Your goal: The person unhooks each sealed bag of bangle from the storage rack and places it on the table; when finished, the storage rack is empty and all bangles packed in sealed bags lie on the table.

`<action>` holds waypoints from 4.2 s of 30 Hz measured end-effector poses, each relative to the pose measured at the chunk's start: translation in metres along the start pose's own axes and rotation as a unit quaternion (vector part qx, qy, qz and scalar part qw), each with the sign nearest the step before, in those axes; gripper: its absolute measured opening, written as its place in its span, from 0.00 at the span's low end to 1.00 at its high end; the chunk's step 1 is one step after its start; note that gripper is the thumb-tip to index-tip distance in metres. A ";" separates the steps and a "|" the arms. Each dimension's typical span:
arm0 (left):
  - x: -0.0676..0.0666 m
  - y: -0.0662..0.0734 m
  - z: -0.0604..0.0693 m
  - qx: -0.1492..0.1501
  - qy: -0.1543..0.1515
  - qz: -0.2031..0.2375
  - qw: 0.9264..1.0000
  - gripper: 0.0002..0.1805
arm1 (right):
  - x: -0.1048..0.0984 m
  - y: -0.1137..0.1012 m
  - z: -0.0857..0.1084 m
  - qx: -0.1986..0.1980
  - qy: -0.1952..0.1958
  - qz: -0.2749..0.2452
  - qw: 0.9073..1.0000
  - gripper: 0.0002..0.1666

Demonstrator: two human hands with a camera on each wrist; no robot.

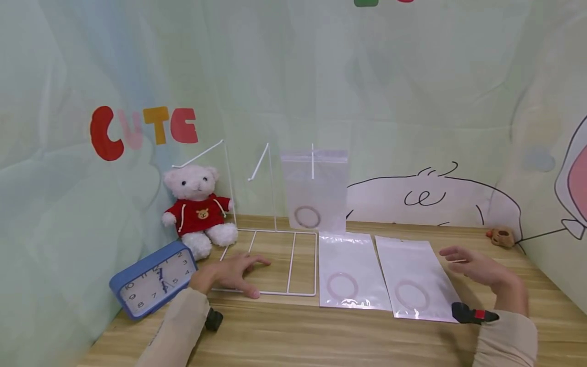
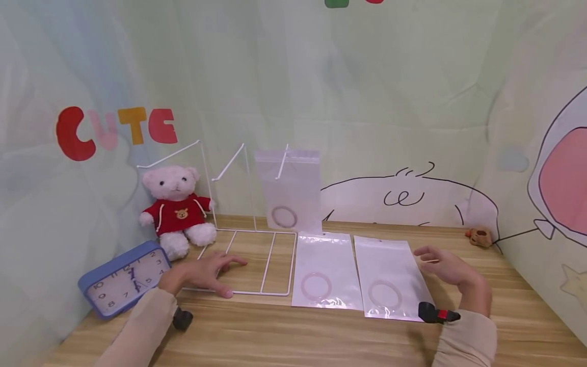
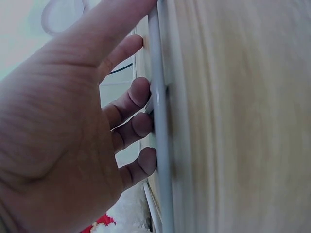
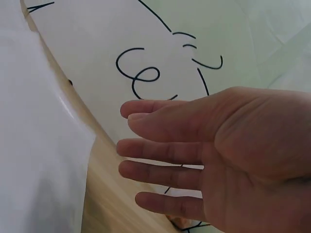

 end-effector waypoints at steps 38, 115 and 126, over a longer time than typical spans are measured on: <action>0.000 -0.002 -0.001 0.007 -0.001 -0.006 1.000 0.45 | 0.019 -0.120 -0.045 -0.184 0.158 0.088 0.966 0.13; 0.002 -0.015 0.036 0.057 0.029 0.035 0.997 0.16 | 0.064 -0.194 -0.118 -0.266 0.156 0.078 0.948 0.19; 0.009 -0.014 0.039 0.094 -0.004 0.043 0.995 0.02 | 0.065 -0.194 -0.115 -0.270 0.164 0.077 0.946 0.19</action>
Point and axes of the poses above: each hand's wrist, its own z-axis away from the middle knuckle, its own x-axis out of the palm, y = z × x, the point moved 4 cm from there along -z, towards the middle knuckle, and after that the axes turned 15 degrees about -y, right-handed, at the moved point
